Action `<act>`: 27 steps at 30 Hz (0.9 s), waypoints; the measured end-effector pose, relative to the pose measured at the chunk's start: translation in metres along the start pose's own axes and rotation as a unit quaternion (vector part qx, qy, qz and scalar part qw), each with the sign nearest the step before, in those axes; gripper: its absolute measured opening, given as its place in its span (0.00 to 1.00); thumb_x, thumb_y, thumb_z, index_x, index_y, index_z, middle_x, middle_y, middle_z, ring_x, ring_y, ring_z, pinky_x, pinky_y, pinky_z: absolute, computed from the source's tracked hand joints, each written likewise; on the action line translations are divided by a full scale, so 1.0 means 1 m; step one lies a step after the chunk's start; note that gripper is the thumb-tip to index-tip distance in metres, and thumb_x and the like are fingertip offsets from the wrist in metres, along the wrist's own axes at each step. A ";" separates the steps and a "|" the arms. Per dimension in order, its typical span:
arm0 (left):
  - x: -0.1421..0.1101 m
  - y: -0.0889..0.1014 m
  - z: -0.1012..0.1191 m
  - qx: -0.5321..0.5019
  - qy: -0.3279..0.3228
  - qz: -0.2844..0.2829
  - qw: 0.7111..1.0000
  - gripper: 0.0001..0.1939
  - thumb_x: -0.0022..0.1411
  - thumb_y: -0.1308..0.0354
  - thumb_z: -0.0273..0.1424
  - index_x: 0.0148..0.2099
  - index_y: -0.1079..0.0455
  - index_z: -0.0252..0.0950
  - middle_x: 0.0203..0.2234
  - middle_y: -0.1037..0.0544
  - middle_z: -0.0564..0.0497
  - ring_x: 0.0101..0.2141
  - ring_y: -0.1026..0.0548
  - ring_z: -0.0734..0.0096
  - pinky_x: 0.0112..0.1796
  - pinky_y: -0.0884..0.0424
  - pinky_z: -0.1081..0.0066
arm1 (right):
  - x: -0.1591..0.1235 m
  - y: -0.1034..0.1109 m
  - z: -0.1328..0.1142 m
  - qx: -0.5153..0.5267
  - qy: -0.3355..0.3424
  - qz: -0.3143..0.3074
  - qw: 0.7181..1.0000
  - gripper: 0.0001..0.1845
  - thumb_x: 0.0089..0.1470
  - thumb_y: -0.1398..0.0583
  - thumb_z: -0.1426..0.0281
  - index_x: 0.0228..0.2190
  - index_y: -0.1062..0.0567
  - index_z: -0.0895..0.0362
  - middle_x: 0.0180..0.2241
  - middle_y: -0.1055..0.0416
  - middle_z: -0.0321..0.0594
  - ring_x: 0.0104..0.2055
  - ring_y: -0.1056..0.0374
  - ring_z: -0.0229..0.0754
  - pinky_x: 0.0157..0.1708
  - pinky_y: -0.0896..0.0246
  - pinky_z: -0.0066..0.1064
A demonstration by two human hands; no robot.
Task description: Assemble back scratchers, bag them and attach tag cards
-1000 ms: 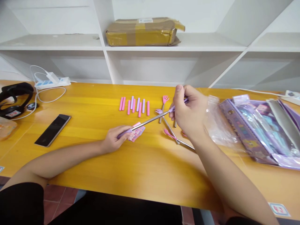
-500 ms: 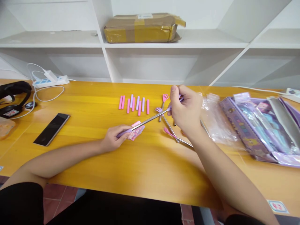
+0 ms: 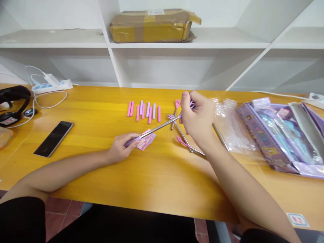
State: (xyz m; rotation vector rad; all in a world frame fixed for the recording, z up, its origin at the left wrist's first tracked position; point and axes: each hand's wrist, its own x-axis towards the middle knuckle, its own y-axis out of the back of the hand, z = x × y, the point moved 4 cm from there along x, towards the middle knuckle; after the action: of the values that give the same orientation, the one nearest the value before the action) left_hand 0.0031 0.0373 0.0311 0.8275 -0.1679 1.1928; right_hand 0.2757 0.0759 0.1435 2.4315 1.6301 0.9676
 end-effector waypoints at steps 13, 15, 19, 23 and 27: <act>0.002 -0.002 0.000 -0.026 0.015 0.002 1.000 0.14 0.77 0.37 0.35 0.56 0.18 0.33 0.45 0.11 0.44 0.41 0.12 0.67 0.46 0.17 0.72 | -0.018 -0.028 0.009 -0.008 0.009 -0.037 0.999 0.30 0.74 0.42 0.50 0.23 0.37 0.51 0.18 0.39 0.34 0.21 0.40 0.39 0.26 0.45 0.34; 0.002 -0.003 0.001 -0.035 0.014 0.002 0.999 0.14 0.77 0.37 0.35 0.57 0.18 0.33 0.44 0.10 0.44 0.40 0.12 0.68 0.45 0.17 0.73 | -0.024 -0.038 0.012 0.003 0.021 -0.056 0.998 0.30 0.75 0.43 0.51 0.23 0.38 0.52 0.18 0.40 0.33 0.22 0.41 0.38 0.29 0.42 0.34; 0.001 -0.004 0.002 -0.033 0.012 0.000 0.999 0.14 0.77 0.38 0.35 0.58 0.18 0.34 0.44 0.10 0.45 0.40 0.12 0.69 0.46 0.17 0.73 | -0.036 -0.051 0.015 -0.013 0.040 -0.060 0.997 0.31 0.75 0.44 0.50 0.22 0.37 0.53 0.18 0.40 0.35 0.23 0.41 0.37 0.30 0.43 0.32; 0.001 -0.005 0.002 -0.013 0.007 0.000 1.000 0.14 0.77 0.37 0.34 0.58 0.17 0.35 0.46 0.10 0.46 0.41 0.11 0.68 0.46 0.18 0.73 | -0.043 -0.060 0.020 0.031 0.033 -0.048 0.998 0.33 0.74 0.45 0.46 0.23 0.37 0.53 0.20 0.40 0.36 0.25 0.42 0.37 0.27 0.47 0.31; 0.002 -0.005 0.001 -0.014 0.016 -0.002 1.000 0.13 0.76 0.36 0.34 0.58 0.17 0.36 0.46 0.10 0.47 0.42 0.11 0.68 0.47 0.18 0.73 | -0.049 -0.071 0.033 0.059 0.013 -0.046 0.997 0.34 0.74 0.45 0.45 0.22 0.41 0.53 0.19 0.43 0.35 0.25 0.45 0.37 0.26 0.49 0.31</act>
State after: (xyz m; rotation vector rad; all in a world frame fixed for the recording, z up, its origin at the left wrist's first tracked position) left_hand 0.0086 0.0378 0.0301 0.7834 -0.1570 1.1975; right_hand 0.2238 0.0750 0.0674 2.4008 1.8389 0.9200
